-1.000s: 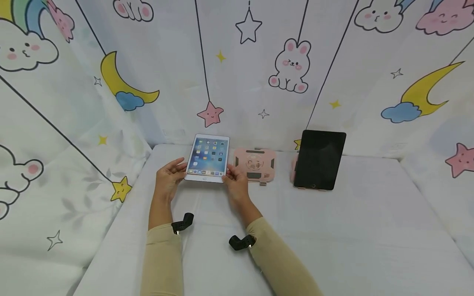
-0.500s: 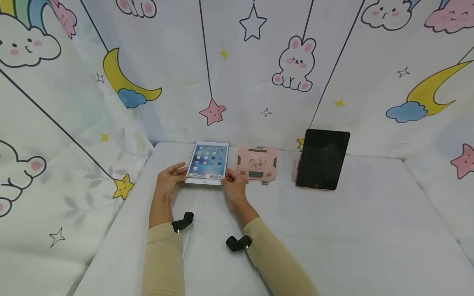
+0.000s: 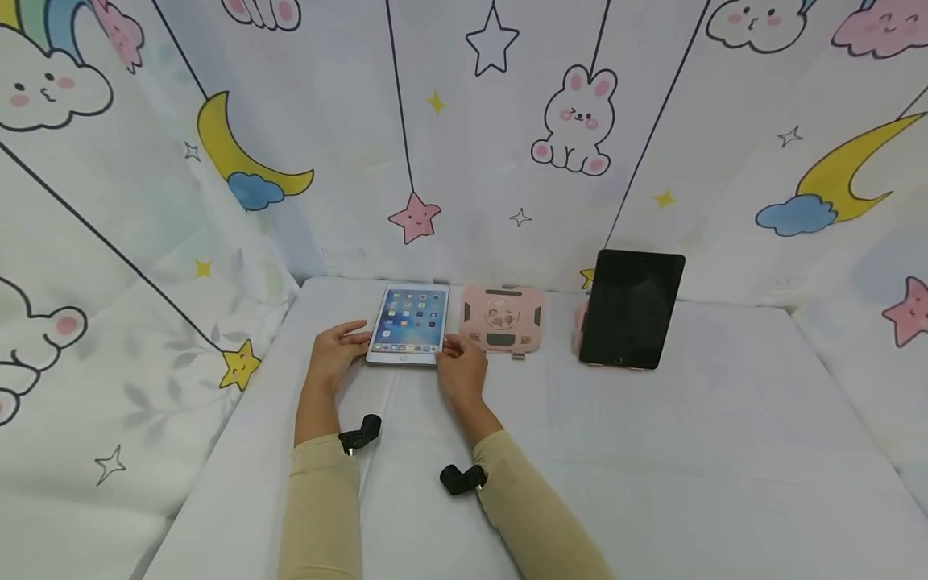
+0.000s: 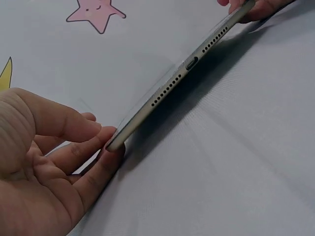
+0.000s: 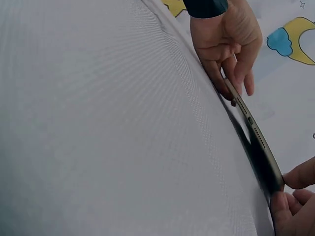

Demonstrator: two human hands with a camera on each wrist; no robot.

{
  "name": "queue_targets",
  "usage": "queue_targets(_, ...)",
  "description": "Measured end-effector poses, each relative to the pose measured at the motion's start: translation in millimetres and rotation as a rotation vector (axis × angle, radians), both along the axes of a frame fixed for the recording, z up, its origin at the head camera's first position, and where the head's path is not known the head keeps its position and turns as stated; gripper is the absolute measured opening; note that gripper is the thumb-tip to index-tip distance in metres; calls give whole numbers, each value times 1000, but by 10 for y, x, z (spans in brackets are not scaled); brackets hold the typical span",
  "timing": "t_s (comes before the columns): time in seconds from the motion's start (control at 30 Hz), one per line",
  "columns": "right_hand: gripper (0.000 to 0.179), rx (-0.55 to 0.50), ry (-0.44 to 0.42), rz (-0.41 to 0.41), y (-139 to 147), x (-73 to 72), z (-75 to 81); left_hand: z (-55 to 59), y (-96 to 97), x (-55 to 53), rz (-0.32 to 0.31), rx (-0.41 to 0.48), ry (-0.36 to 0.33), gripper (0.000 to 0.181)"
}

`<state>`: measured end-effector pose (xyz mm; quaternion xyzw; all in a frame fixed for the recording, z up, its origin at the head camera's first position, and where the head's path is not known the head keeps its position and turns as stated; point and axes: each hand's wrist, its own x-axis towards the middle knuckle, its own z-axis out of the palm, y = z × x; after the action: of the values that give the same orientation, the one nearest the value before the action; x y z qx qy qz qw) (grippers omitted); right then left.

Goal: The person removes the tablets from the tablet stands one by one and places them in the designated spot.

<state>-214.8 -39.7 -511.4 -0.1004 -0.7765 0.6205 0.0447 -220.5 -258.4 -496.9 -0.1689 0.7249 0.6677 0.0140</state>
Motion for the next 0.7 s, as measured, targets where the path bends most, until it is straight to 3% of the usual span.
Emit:
queue_targets(0.27, 27, 87, 51, 14, -4, 51, -9, 66, 45, -66, 9, -125, -97, 49)
queue_targets(0.7, 36, 206, 29, 128, 10, 104, -22, 40, 140, -98, 108, -176, -124, 40)
